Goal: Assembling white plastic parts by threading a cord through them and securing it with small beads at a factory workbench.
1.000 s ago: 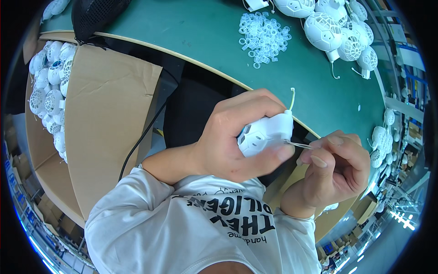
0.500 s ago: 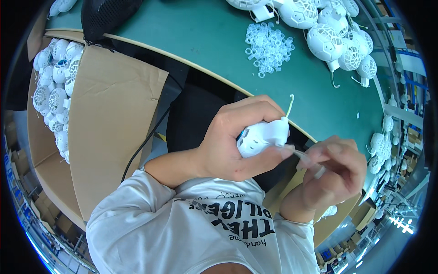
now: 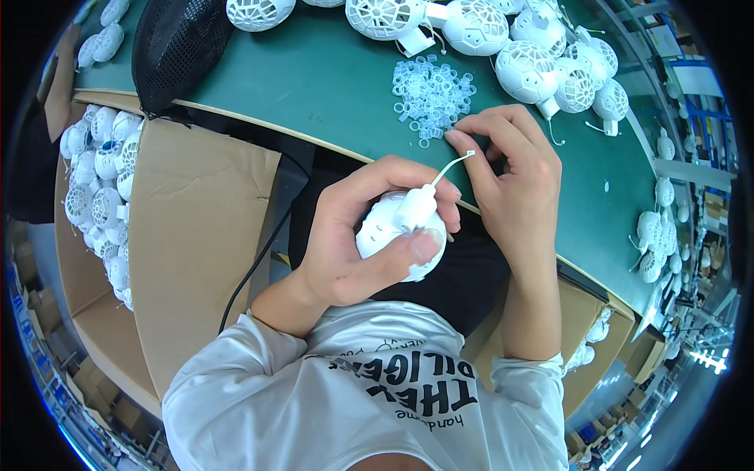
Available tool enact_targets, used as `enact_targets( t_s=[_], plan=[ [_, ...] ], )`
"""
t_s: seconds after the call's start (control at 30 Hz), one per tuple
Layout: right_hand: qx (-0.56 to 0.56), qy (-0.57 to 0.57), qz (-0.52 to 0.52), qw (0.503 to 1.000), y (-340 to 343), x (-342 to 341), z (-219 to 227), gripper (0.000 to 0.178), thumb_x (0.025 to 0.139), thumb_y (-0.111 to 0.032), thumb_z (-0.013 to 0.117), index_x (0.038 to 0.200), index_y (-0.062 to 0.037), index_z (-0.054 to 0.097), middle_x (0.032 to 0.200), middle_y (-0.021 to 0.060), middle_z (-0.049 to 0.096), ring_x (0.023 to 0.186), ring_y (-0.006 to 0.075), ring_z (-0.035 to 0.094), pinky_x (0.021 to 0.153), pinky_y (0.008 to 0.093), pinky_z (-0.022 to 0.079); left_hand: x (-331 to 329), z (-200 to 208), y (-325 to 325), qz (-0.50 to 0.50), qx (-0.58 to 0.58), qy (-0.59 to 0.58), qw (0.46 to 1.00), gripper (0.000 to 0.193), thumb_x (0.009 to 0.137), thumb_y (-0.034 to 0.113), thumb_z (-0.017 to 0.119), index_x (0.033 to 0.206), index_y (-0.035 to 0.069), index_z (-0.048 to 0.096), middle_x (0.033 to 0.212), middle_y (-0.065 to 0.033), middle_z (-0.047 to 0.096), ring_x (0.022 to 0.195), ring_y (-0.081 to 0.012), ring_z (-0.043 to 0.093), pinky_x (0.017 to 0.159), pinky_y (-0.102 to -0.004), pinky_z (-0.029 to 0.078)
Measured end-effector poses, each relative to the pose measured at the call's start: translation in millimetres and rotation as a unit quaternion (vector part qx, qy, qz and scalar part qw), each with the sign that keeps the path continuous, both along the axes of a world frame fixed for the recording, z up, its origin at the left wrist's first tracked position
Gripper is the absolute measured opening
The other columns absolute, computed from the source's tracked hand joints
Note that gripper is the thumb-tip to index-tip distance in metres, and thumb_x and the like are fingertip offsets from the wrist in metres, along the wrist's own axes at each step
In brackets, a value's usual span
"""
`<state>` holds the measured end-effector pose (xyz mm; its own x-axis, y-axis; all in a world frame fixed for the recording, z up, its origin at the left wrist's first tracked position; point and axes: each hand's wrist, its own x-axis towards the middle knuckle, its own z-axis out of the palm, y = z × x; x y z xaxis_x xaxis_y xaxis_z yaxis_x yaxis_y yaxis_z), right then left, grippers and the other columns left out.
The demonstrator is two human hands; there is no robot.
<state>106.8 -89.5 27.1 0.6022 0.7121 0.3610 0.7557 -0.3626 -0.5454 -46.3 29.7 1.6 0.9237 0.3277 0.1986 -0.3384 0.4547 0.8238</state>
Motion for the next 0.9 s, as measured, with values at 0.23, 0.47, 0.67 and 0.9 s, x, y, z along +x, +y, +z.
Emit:
enact_targets(
  t_s=[0.23,0.47,0.67,0.9],
  plan=[
    [0.171,0.320,-0.030,0.931,-20.4,-12.2,16.8,0.016,0.087,0.006,0.072,0.101,0.0021,0.066,0.099,0.0102,0.070,0.073,0.0094,0.064,0.054,0.0206,0.047,4.0,-3.1,-3.0,-0.028,-0.109,0.035,0.993,0.038,0.090,0.020,0.067,0.117,-0.005,0.058,0.099,-0.0161,0.066,0.090,-0.0229,0.068,0.077,-0.0350,0.057],
    [0.287,0.423,0.065,0.857,-37.7,-16.1,11.7,0.021,0.088,0.011,0.068,0.107,0.0074,0.061,0.099,0.0154,0.070,0.077,0.0116,0.068,0.057,0.0196,0.052,3.8,1.7,-4.8,-0.070,-0.139,0.015,0.988,0.035,0.091,0.019,0.065,0.117,-0.004,0.059,0.102,-0.0148,0.066,0.090,-0.0209,0.068,0.077,-0.0334,0.057],
    [0.238,0.424,0.093,0.869,-42.9,-19.2,9.0,0.020,0.087,0.011,0.066,0.106,0.0047,0.060,0.100,0.0181,0.066,0.072,0.0122,0.063,0.053,0.0206,0.050,0.8,3.3,-4.5,-0.102,-0.125,0.008,0.987,0.038,0.091,0.023,0.066,0.116,-0.004,0.059,0.098,-0.0156,0.067,0.089,-0.0207,0.068,0.076,-0.0315,0.055],
    [0.258,0.452,0.098,0.848,-41.5,-20.4,11.0,0.023,0.086,0.010,0.070,0.108,0.0069,0.064,0.095,0.0157,0.067,0.072,0.0116,0.063,0.055,0.0215,0.050,1.1,4.9,-7.7,-0.125,-0.140,0.016,0.982,0.038,0.090,0.024,0.066,0.114,-0.004,0.060,0.096,-0.0160,0.068,0.089,-0.0199,0.068,0.078,-0.0307,0.055]
  ],
)
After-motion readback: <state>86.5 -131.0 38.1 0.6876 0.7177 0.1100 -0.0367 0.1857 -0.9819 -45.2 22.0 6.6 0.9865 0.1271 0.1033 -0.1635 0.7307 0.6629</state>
